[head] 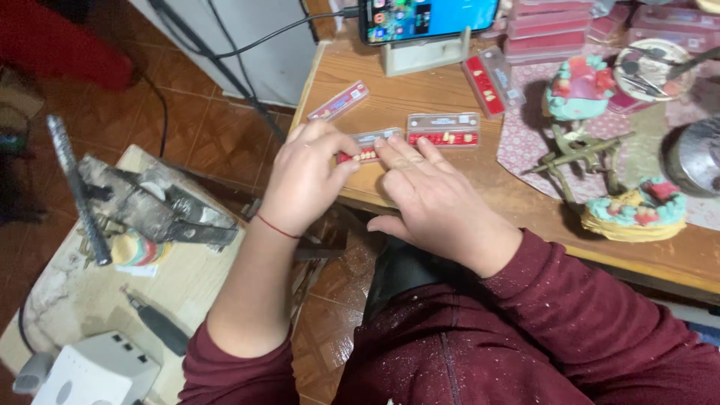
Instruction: The recorder is applying wax and refining a dental cast using specialized tools at a laboratory workbench.
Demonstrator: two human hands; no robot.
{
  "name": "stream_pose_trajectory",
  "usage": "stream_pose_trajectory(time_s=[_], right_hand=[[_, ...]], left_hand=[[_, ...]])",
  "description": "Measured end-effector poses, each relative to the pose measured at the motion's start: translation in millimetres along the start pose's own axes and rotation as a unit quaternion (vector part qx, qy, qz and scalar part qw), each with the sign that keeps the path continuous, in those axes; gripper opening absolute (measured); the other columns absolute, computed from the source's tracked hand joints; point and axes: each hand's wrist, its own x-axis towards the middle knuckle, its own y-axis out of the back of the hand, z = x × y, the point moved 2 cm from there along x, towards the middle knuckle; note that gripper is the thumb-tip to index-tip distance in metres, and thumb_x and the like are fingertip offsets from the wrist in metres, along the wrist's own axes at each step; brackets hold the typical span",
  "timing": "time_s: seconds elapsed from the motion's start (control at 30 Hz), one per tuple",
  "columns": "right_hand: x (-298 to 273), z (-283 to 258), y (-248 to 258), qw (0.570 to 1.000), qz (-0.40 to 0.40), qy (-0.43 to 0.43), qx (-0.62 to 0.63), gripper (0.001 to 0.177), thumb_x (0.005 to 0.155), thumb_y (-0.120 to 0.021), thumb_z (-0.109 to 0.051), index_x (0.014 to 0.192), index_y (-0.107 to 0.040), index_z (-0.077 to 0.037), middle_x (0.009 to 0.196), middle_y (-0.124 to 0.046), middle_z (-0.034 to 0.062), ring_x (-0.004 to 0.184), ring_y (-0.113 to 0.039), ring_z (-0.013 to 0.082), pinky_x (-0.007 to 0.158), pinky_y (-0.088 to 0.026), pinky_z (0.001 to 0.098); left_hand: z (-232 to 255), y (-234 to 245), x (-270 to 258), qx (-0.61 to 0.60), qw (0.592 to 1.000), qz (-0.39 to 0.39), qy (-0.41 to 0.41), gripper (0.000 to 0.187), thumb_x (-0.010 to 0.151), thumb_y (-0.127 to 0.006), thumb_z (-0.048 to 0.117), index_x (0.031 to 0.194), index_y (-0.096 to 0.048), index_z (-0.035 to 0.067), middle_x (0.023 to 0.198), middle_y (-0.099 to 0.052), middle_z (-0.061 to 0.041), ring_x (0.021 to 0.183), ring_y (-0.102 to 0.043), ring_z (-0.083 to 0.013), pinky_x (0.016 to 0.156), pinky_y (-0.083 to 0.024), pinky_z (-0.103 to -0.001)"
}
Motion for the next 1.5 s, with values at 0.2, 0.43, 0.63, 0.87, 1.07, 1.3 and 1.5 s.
stream_pose_trajectory(time_s=[0.2,0.43,0.63,0.87,1.07,1.3,1.5], right_hand=[[-3,6,0,1.000,-0.012,-0.010,0.013,0.052,0.083,-0.078,-0.042,0.103,-0.057,0.002,0.143,-0.053,0.0314,0.139,-0.046,0.0450,0.116,-0.033,0.0574],[-9,6,6,0.999,0.006,-0.005,0.045,0.051,0.083,-0.078,-0.042,0.103,-0.059,0.001,0.143,-0.054,0.0299,0.141,-0.046,0.0437,0.118,-0.033,0.0562],[-2,-2,9,0.999,0.025,0.023,0.020,0.053,0.081,-0.080,-0.041,0.104,-0.059,0.003,0.143,-0.056,0.0297,0.138,-0.050,0.0418,0.116,-0.037,0.0548],[7,-6,10,1.000,-0.023,-0.005,0.005,0.051,0.075,-0.080,-0.037,0.101,-0.060,0.002,0.143,-0.053,0.0294,0.139,-0.046,0.0430,0.114,-0.035,0.0560],[8,-8,8,0.999,-0.033,-0.021,-0.002,0.052,0.077,-0.080,-0.038,0.099,-0.059,0.004,0.145,-0.051,0.0297,0.140,-0.044,0.0435,0.114,-0.035,0.0565],[8,-7,9,0.999,-0.018,-0.031,-0.013,0.049,0.077,-0.081,-0.036,0.096,-0.058,0.004,0.143,-0.053,0.0302,0.139,-0.047,0.0443,0.112,-0.038,0.0575],[9,-6,8,0.999,-0.020,-0.032,-0.015,0.049,0.076,-0.081,-0.036,0.094,-0.059,0.003,0.143,-0.053,0.0306,0.138,-0.047,0.0449,0.111,-0.038,0.0581]], left_hand=[[-5,5,19,0.000,0.990,-0.139,0.039,0.017,0.080,-0.079,0.021,0.090,-0.071,0.009,0.093,-0.065,-0.013,0.097,-0.063,-0.0346,0.088,-0.050,-0.044],[1,0,24,0.037,0.982,-0.173,0.062,0.017,0.080,-0.079,0.021,0.087,-0.071,0.009,0.090,-0.066,-0.011,0.095,-0.065,-0.0335,0.084,-0.051,-0.044],[11,-10,-7,0.058,0.998,0.019,0.033,0.011,0.081,-0.080,0.018,0.087,-0.073,0.012,0.093,-0.069,-0.008,0.093,-0.066,-0.0310,0.084,-0.053,-0.042],[20,-16,-27,0.108,0.982,0.156,-0.012,0.013,0.086,-0.080,0.014,0.098,-0.077,0.011,0.094,-0.068,-0.004,0.088,-0.065,-0.0260,0.077,-0.054,-0.037],[-29,-5,-7,0.105,0.976,0.189,0.022,0.033,0.086,-0.082,0.017,0.117,-0.073,0.009,0.111,-0.068,-0.005,0.102,-0.063,-0.0247,0.090,-0.052,-0.039],[-44,-7,11,0.084,0.978,0.133,0.137,0.027,0.080,-0.087,0.025,0.103,-0.079,0.016,0.103,-0.068,-0.003,0.105,-0.058,-0.0260,0.093,-0.041,-0.042],[-36,-7,-1,0.079,0.973,0.209,0.053,0.031,0.080,-0.087,0.024,0.109,-0.077,0.016,0.106,-0.069,0.000,0.107,-0.058,-0.0230,0.096,-0.041,-0.040]])
